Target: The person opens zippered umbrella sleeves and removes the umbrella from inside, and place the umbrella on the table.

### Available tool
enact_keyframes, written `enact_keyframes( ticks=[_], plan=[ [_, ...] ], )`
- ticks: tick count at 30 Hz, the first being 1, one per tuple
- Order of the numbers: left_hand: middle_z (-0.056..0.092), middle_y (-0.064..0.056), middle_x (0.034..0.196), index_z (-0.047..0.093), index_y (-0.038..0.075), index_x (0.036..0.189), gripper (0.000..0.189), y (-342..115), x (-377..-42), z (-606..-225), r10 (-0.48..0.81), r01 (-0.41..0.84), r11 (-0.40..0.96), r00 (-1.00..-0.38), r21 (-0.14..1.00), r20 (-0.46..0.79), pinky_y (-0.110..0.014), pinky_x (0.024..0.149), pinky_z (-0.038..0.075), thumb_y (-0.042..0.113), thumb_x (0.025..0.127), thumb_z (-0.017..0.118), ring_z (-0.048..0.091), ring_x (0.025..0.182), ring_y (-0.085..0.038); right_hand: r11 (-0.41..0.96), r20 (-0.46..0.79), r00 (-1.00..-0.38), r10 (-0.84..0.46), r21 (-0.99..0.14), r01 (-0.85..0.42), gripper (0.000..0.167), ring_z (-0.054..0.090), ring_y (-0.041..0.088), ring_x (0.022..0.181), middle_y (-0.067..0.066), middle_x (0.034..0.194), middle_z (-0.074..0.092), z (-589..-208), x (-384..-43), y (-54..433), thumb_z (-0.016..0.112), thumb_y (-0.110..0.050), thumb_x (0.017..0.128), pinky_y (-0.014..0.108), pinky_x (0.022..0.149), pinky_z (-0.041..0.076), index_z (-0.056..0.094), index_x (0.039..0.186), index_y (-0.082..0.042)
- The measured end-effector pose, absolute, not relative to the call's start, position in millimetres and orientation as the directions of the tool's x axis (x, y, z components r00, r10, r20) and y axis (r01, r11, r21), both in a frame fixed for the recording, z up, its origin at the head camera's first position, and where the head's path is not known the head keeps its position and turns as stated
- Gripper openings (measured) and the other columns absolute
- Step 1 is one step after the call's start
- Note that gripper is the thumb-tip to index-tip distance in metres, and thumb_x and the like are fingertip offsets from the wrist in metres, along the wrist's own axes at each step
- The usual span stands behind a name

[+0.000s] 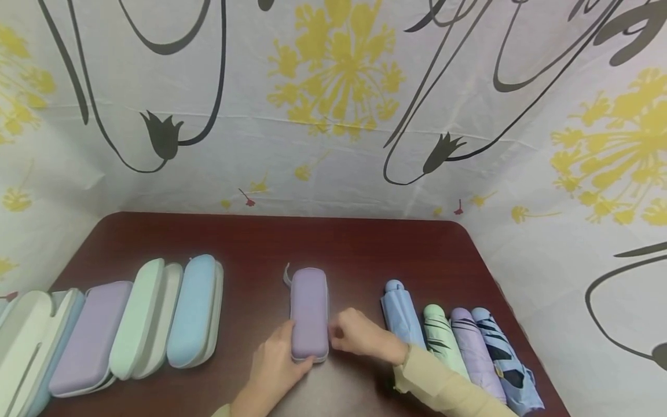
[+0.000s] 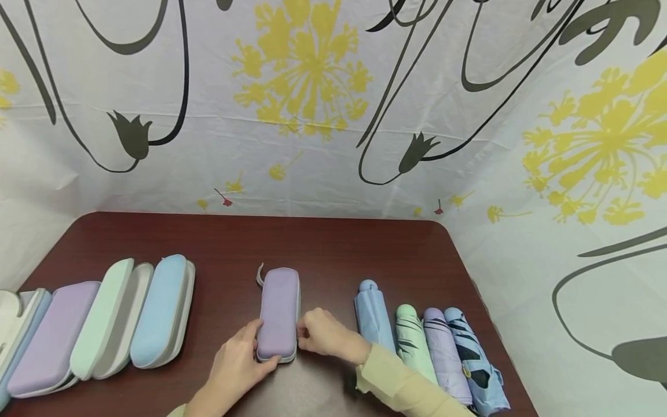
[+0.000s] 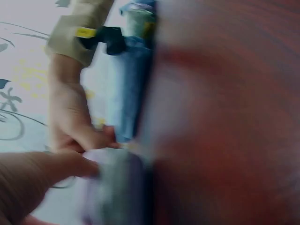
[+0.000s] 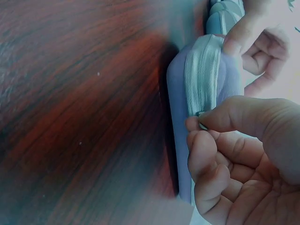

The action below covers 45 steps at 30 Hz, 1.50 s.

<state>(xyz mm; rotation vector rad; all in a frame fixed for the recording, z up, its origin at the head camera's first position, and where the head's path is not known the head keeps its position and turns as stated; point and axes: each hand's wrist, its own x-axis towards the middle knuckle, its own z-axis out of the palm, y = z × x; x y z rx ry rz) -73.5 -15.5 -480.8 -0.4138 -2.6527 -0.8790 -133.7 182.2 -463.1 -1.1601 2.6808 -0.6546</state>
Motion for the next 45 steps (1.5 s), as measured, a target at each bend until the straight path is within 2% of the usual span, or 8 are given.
enact_keyframes(
  ticks=[3, 7, 13, 18, 22, 30, 36, 45],
  plan=[
    [0.062, -0.009, 0.077, 0.059, -0.004, 0.099, 0.049, -26.4, -89.7, -455.0, 0.328, 0.427, 0.746, -0.904, 0.512, 0.275, -0.031, 0.051, 0.048, 0.015, 0.061, 0.082, 0.06, 0.063, -0.02, 0.609, 0.026, -0.695, -0.719, -0.459, -0.647, 0.022, 0.038, -0.001, 0.051, -0.011, 0.056, 0.046, -464.1, -135.9, 186.1, 0.067, -0.001, 0.073, 0.01, 0.048, 0.033, 0.054, 0.06, -0.013],
    [0.063, -0.009, 0.085, 0.06, -0.003, 0.104, 0.039, -41.2, -142.5, -414.4, 0.571, 0.592, 0.696, -0.8, 0.407, 0.187, -0.03, 0.058, 0.05, 0.001, 0.068, 0.074, 0.06, 0.073, -0.019, 0.615, 0.002, -0.7, -0.714, -0.476, -0.629, 0.022, 0.038, -0.001, 0.052, -0.012, 0.057, 0.044, -463.6, -138.7, 189.8, 0.066, -0.002, 0.075, 0.011, 0.048, 0.034, 0.054, 0.062, -0.014],
    [0.058, -0.009, 0.116, 0.058, 0.006, 0.121, 0.056, -36.0, -225.5, -401.1, 0.803, 0.806, 0.575, -0.589, 0.141, 0.09, -0.038, 0.086, 0.048, -0.002, 0.067, 0.073, 0.055, 0.107, -0.025, 0.614, -0.018, -0.697, -0.717, -0.488, -0.62, 0.023, 0.036, -0.001, 0.051, -0.012, 0.057, 0.041, -463.3, -140.6, 191.5, 0.066, -0.002, 0.077, 0.012, 0.047, 0.033, 0.054, 0.063, -0.015],
    [0.055, -0.003, 0.126, 0.054, 0.015, 0.128, 0.074, -25.6, -248.0, -413.6, 0.894, 0.894, 0.447, -0.444, 0.039, -0.065, -0.037, 0.086, 0.047, -0.002, 0.059, 0.076, 0.051, 0.113, -0.022, 0.576, 0.028, -0.662, -0.749, -0.465, -0.672, 0.02, 0.038, -0.002, 0.053, -0.012, 0.057, 0.045, -464.0, -141.7, 188.3, 0.067, -0.002, 0.076, 0.011, 0.049, 0.034, 0.055, 0.063, -0.014],
    [0.055, 0.0, 0.124, 0.054, 0.018, 0.127, 0.078, -20.5, -247.3, -420.4, 0.916, 0.925, 0.376, -0.379, -0.051, -0.129, -0.035, 0.082, 0.049, 0.004, 0.055, 0.079, 0.053, 0.109, -0.02, 0.58, 0.022, -0.657, -0.753, -0.447, -0.68, 0.02, 0.04, -0.002, 0.054, -0.012, 0.058, 0.047, -464.3, -140.9, 185.6, 0.068, -0.003, 0.075, 0.011, 0.05, 0.035, 0.055, 0.063, -0.014],
    [0.058, 0.003, 0.11, 0.058, 0.02, 0.116, 0.07, -22.9, -246.4, -424.0, 0.938, 0.939, 0.309, -0.327, -0.151, -0.113, -0.033, 0.075, 0.05, 0.006, 0.051, 0.08, 0.056, 0.097, -0.017, 0.603, 0.006, -0.678, -0.735, -0.452, -0.658, 0.018, 0.039, -0.001, 0.052, -0.012, 0.059, 0.047, -461.2, -138.7, 186.6, 0.068, -0.005, 0.076, 0.012, 0.048, 0.034, 0.057, 0.066, -0.014],
    [0.057, 0.002, 0.112, 0.059, 0.016, 0.117, 0.068, -31.1, -247.7, -426.7, 0.928, 0.932, 0.359, -0.361, -0.044, -0.094, -0.034, 0.08, 0.05, 0.004, 0.053, 0.079, 0.055, 0.099, -0.018, 0.583, 0.136, -0.672, -0.728, -0.394, -0.711, 0.017, 0.04, 0.001, 0.054, -0.008, 0.062, 0.052, -464.5, -138.8, 196.0, 0.069, -0.004, 0.073, 0.014, 0.048, 0.036, 0.058, 0.065, -0.012],
    [0.057, 0.0, 0.108, 0.059, 0.016, 0.114, 0.069, -37.2, -246.1, -427.5, 0.901, 0.904, 0.426, -0.421, 0.04, -0.102, -0.033, 0.081, 0.049, 0.011, 0.05, 0.082, 0.055, 0.096, -0.017, 0.639, 0.09, -0.719, -0.689, -0.393, -0.661, 0.021, 0.038, 0.001, 0.054, -0.01, 0.06, 0.048, -468.1, -133.4, 204.8, 0.069, -0.004, 0.075, 0.013, 0.049, 0.034, 0.055, 0.063, -0.014]
  ],
)
